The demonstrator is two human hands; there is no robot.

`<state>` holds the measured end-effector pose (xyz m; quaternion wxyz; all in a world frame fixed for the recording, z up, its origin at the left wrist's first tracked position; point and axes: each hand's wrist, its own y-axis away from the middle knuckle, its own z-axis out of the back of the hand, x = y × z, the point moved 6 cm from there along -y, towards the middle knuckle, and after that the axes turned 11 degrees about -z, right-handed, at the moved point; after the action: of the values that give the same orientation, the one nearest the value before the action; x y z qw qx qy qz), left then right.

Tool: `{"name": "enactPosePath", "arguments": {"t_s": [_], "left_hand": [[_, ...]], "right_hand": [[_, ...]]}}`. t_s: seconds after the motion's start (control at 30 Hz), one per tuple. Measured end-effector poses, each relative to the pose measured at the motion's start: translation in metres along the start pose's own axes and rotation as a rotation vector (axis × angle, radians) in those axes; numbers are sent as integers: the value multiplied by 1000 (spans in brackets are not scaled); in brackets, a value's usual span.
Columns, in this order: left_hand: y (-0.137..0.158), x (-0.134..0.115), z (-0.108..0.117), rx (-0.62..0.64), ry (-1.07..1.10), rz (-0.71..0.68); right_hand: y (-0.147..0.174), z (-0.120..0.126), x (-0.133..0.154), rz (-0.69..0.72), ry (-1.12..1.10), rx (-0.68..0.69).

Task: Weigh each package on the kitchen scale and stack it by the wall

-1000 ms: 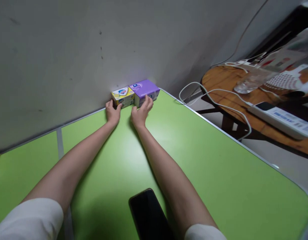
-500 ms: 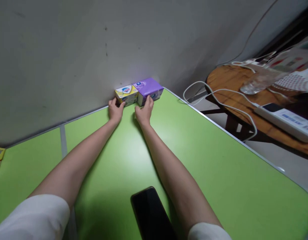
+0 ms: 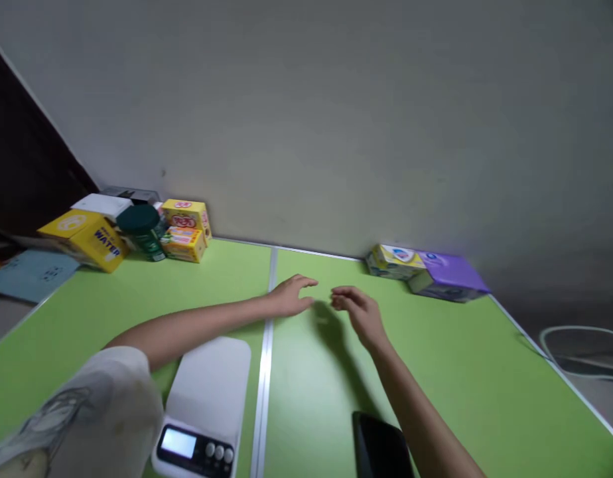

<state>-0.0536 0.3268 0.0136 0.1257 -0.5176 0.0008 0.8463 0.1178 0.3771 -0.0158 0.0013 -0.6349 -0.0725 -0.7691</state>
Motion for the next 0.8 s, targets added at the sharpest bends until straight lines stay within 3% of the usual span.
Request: {"name": "enactPosePath", "arguments": {"t_s": [0.07, 0.13, 0.23, 0.33, 0.47, 0.63, 0.8], "left_hand": [[43, -2, 31, -27, 22, -11], [83, -3, 57, -85, 62, -33], [132, 3, 93, -202, 107, -52], [164, 25, 124, -295, 133, -29], [178, 66, 166, -380, 78, -4], [165, 102, 219, -450, -429, -60], [150, 130, 231, -421, -718, -19]], "right_hand": [[37, -60, 24, 40, 3, 335], [70, -109, 47, 81, 12, 550], [99, -165, 71, 106, 28, 681], [108, -213, 78, 96, 33, 756], [93, -269, 74, 146, 138, 705], [52, -320, 75, 334, 395, 460], [31, -352, 84, 625, 635, 255]]}}
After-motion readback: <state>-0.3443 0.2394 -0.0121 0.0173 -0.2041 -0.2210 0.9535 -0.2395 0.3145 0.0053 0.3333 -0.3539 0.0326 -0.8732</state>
